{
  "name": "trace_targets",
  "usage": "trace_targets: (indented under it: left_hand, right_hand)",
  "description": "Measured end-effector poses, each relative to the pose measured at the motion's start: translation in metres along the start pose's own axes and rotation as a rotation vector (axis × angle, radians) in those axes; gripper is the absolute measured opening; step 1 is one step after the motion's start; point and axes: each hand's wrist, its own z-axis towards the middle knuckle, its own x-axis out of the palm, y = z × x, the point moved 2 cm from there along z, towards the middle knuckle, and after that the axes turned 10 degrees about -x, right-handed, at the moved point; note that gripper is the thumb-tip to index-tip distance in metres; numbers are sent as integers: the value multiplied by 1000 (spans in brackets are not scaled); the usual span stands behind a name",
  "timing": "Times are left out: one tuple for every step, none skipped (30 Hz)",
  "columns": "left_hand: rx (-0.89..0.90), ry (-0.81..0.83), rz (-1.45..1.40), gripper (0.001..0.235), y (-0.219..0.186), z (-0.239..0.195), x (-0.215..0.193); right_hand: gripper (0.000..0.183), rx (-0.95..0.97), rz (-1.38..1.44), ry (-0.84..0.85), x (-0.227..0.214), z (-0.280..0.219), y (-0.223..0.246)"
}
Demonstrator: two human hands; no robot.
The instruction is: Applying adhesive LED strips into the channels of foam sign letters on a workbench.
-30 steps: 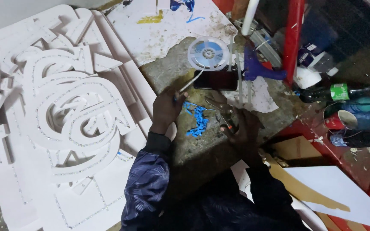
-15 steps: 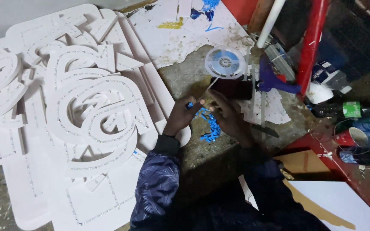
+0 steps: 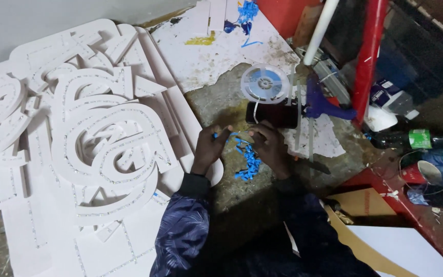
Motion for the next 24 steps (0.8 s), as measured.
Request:
trace_targets:
  left_hand:
    - [0,0,1,51,8,4,1]
    - [-10,-43,-28,51,14,11,-1]
    - [-20,-85,-58,53,21,17,-3]
    - [-21,-83,-55,53,21,17,-10]
    - [-41,-170,-83,52,22,16,-18]
    - [-64,-259,-114,52,24,15,-25]
    - [-67,-258,-115,52,20,15,-30]
    - [-88,-353,-81,57,18,13,-37]
    - [-110,-448,-47,62,15,11,-43]
    - [-110,-445,-47,62,23,14,-43]
    - [-109,-471,9,57,29,17,-43]
    - [-103,-494,65,51,35,21,-42]
    - [-100,-488,65,51,33,22,-41]
    - [25,-498,277,32,29,21,-40]
    - [151,-505,487,32,25,19,-38]
    - [147,-505,488,32,-2,4,-31]
    - [195,-468,661,42,-30,-10,-22]
    - [247,-426,833,55,-58,-22,-13]
    - [246,-425,832,55,-46,-17,-6]
    - [341,-361,863,53,-35,-14,3]
    - [435,-297,892,53,-24,-10,13]
    - [431,-293,893,53,-25,-10,25]
    - [549,-160,808,44,-27,-10,40]
    - [671,-34,719,38,-33,-6,54]
  right_hand:
    - [11,1,1,-1,-2,-2,-1]
    - [18,51,27,-14,-2,-2,-4]
    - [24,102,53,-26,-2,-2,-6]
    - [24,105,54,-28,-1,-4,-12]
    - [18,200,145,-137,-1,-7,-21]
    - [13,295,235,-242,-2,-10,-29]
    - [13,297,234,-240,-6,-12,-32]
    - [15,355,159,-283,-11,-14,-37]
    - [16,412,82,-327,-15,-16,-42]
    - [16,414,80,-328,-14,-16,-37]
    - [18,451,111,-342,-13,-16,-33]
    - [19,488,142,-360,-13,-14,-29]
    - [19,488,139,-367,-12,-15,-32]
    - [19,503,172,-378,-10,-15,-36]
    - [20,518,205,-390,-7,-16,-39]
    - [20,520,205,-386,-3,-19,-45]
    - [19,512,184,-374,1,-22,-52]
    - [19,502,162,-365,4,-23,-60]
    - [19,503,161,-366,5,-25,-63]
    - [21,484,164,-340,6,-26,-66]
    - [25,465,167,-314,7,-28,-70]
    - [25,470,167,-312,4,-27,-61]
    - [25,472,193,-306,2,-26,-52]
    - [26,465,221,-304,0,-18,-46]
